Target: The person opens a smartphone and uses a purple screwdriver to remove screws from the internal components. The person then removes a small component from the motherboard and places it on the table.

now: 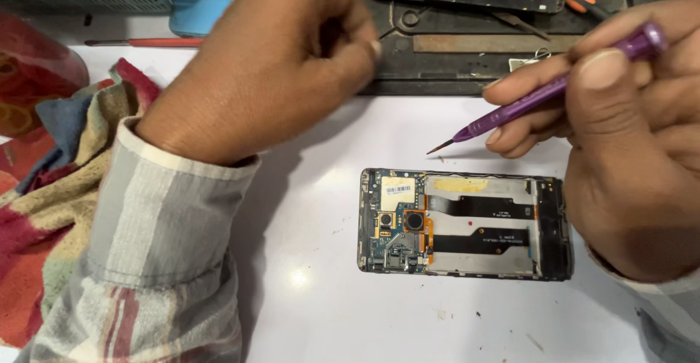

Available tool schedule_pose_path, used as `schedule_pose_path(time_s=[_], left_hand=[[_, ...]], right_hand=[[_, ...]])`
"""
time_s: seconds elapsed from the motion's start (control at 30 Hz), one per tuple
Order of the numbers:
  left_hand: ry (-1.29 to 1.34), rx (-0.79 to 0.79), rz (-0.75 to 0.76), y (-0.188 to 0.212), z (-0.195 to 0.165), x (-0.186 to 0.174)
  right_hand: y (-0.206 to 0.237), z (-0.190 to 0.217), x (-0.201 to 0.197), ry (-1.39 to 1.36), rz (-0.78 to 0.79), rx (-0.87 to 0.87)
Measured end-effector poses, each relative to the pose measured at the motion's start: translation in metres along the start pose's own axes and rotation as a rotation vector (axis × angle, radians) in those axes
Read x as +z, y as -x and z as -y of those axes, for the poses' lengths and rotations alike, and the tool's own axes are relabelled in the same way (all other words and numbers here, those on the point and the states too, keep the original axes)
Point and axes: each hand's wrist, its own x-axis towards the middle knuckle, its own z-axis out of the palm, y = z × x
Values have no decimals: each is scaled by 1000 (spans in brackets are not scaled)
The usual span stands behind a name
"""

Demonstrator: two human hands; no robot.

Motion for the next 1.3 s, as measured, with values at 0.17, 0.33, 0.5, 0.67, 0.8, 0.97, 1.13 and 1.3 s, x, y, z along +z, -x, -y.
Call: schedule_pose_path(time_s=[0.17,0.33,0.5,0.67,0.8,0.97,1.13,1.3], left_hand=[[-316,-64,-81,4,10,-3],[-413,-87,-90,4,19,-1],[-332,-92,-61,0,19,3],[-345,-77,-60,-2,17,8],[-363,-59,-59,-1,18,8],[-350,-32,-72,0,18,8],[-304,-17,-86,0,16,4],[-134,11,23,1,5,-3]], right_hand=[[0,4,1,89,37,-27],[0,9,4,97,19,14],[-1,10,2,108,27,39],[0,7,2,92,19,29],[1,6,1,74,26,22],[1,6,0,68,41,10],[3,6,-1,72,52,-5],[6,4,-3,42,36,-2]])
